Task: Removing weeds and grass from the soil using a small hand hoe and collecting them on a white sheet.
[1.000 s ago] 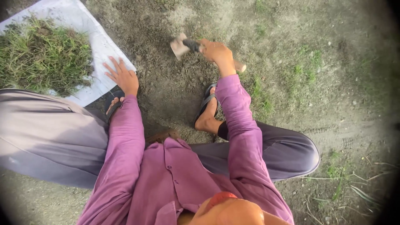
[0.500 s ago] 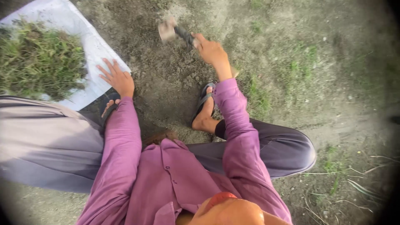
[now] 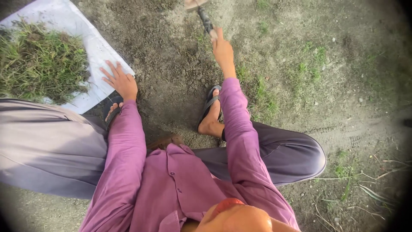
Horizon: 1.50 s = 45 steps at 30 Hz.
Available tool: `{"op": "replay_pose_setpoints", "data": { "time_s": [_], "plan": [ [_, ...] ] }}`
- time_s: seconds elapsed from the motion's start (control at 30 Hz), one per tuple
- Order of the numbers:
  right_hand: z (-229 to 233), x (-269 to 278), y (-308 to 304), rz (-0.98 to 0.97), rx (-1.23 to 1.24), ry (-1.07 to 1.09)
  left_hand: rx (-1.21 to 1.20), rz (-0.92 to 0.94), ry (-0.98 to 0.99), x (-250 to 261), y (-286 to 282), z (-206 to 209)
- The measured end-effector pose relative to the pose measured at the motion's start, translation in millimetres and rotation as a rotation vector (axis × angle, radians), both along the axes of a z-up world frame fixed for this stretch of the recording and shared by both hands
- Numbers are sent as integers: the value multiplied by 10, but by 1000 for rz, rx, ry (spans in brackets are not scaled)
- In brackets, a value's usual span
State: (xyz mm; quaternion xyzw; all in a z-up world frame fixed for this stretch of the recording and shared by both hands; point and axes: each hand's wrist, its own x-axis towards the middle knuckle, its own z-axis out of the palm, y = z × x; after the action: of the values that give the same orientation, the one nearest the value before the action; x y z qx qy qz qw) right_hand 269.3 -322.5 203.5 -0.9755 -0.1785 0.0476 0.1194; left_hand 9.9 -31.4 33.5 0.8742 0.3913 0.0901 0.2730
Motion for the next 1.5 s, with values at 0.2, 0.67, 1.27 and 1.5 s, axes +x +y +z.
{"op": "replay_pose_setpoints", "data": {
  "time_s": [0.2,0.67,1.27,1.5],
  "plan": [
    [-791,-169,197,139,-23,-129,-33,-70,68,38,53,-239],
    [-1642,59,233,-6,233,49,-385,-160,331,176,249,-106],
    [-1594,61,257,18,119,65,-382,-167,417,250,278,-181],
    [-1367,-92,193,110,196,81,-345,-174,386,221,257,-251]
  ]
}}
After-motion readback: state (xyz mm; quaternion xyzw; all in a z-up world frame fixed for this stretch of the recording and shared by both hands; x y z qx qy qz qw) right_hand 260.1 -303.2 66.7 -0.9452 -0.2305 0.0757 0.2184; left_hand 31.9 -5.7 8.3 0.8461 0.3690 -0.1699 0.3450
